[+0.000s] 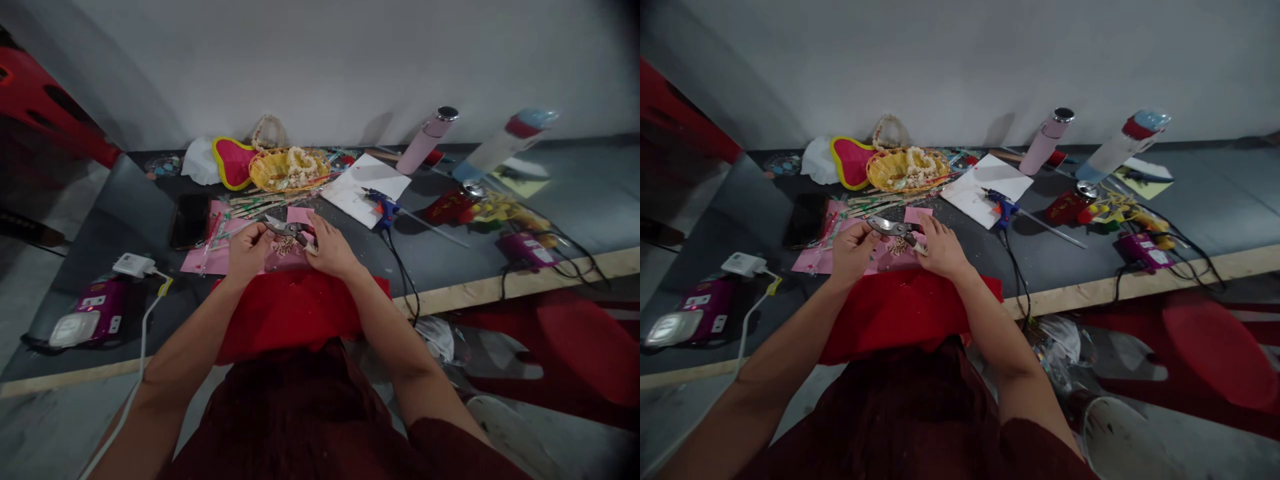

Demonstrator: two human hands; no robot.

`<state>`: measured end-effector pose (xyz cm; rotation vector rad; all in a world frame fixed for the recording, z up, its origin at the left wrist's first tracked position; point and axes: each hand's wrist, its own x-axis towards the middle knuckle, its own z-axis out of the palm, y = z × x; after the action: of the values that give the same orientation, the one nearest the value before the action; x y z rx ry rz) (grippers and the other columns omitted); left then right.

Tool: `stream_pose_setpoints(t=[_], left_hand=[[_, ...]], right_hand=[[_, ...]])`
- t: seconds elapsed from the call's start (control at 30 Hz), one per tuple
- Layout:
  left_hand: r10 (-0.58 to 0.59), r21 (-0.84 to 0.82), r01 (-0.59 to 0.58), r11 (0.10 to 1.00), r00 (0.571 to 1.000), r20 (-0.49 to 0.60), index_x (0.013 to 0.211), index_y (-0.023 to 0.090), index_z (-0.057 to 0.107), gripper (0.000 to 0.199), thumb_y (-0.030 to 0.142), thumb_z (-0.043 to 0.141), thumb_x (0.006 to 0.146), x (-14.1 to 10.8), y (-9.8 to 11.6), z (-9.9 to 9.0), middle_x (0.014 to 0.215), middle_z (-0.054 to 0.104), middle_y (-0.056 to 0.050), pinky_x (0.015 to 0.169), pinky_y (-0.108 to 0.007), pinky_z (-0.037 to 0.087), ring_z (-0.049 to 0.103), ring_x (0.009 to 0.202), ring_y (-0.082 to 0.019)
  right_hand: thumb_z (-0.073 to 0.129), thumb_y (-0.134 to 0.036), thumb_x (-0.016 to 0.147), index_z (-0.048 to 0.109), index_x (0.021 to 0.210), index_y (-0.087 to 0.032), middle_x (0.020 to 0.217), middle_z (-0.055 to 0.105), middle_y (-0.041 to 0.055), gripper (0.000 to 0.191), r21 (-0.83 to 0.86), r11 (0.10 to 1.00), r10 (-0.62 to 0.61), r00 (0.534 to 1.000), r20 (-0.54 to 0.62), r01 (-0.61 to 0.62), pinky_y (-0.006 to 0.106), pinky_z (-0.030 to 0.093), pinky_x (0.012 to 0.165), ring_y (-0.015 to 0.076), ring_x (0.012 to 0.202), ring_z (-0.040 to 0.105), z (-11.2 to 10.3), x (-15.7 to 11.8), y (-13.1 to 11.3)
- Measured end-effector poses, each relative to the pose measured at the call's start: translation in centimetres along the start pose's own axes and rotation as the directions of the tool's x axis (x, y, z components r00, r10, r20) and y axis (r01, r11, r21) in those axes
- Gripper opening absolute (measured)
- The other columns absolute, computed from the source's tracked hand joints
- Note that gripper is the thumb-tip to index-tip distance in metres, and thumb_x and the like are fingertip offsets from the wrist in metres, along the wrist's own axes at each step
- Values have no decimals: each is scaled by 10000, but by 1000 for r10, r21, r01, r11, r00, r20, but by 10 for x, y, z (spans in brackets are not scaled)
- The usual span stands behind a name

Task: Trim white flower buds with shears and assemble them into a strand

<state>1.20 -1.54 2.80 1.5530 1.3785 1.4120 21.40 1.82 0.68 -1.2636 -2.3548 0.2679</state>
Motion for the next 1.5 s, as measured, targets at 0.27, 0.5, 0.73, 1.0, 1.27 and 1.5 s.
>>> stream_pose_setpoints(t=[0.27, 0.5, 0.73, 1.0, 1.27, 1.5], left_hand=[[-4, 25, 4, 1000, 1000, 14, 732, 159, 674, 183, 276, 573, 830, -1, -2, 0, 634, 644, -2, 519, -206, 380, 533, 565, -99], [-12, 5, 12, 1000, 1000, 6, 724, 157, 658, 195, 278, 550, 833, 0, -2, -1, 658, 658, -3, 570, -208, 414, 571, 615, -105], [27, -2, -27, 1000, 1000, 15, 825, 160, 674, 163, 277, 562, 832, 1, -12, 1, 741, 692, -12, 631, -219, 431, 593, 670, -116], [38, -26, -36, 999, 998, 57, 728, 158, 664, 202, 280, 554, 845, -1, -12, -2, 688, 689, -17, 628, -228, 446, 600, 643, -125], [41, -27, -39, 999, 996, 84, 689, 169, 647, 233, 279, 535, 862, -2, -9, -2, 675, 686, -18, 621, -228, 448, 601, 633, -124], [11, 13, -12, 1000, 998, 68, 668, 167, 634, 238, 288, 534, 847, 0, -7, -3, 634, 658, -14, 548, -218, 402, 535, 556, -108]], right_hand=[[540, -287, 788, 431, 1342, -183, 1184, 602, 108, 574, -53, 997, 53, 998, 45, -51, 383, 449, 909, 268, 1050, 550, -2, -1, -6], [527, -319, 822, 447, 1315, -193, 1080, 640, 101, 515, -73, 993, 96, 995, 35, -93, 344, 460, 846, 257, 986, 583, 1, -2, -8], [532, -292, 807, 436, 1319, -201, 1120, 632, 102, 529, -69, 994, 91, 995, 32, -89, 362, 464, 856, 263, 1002, 583, 4, 0, -5], [542, -293, 802, 364, 1400, -180, 1248, 568, 118, 635, -71, 997, 38, 997, 70, -33, 415, 436, 941, 280, 1116, 514, -2, 0, -3], [524, -295, 818, 378, 1396, -167, 1254, 563, 126, 610, -54, 998, 21, 997, 73, -17, 417, 430, 939, 277, 1104, 506, -3, 0, -1], [527, -325, 832, 429, 1351, -174, 1156, 614, 117, 549, -61, 998, 34, 997, 74, -29, 374, 442, 910, 263, 1035, 559, -3, -1, -3]])
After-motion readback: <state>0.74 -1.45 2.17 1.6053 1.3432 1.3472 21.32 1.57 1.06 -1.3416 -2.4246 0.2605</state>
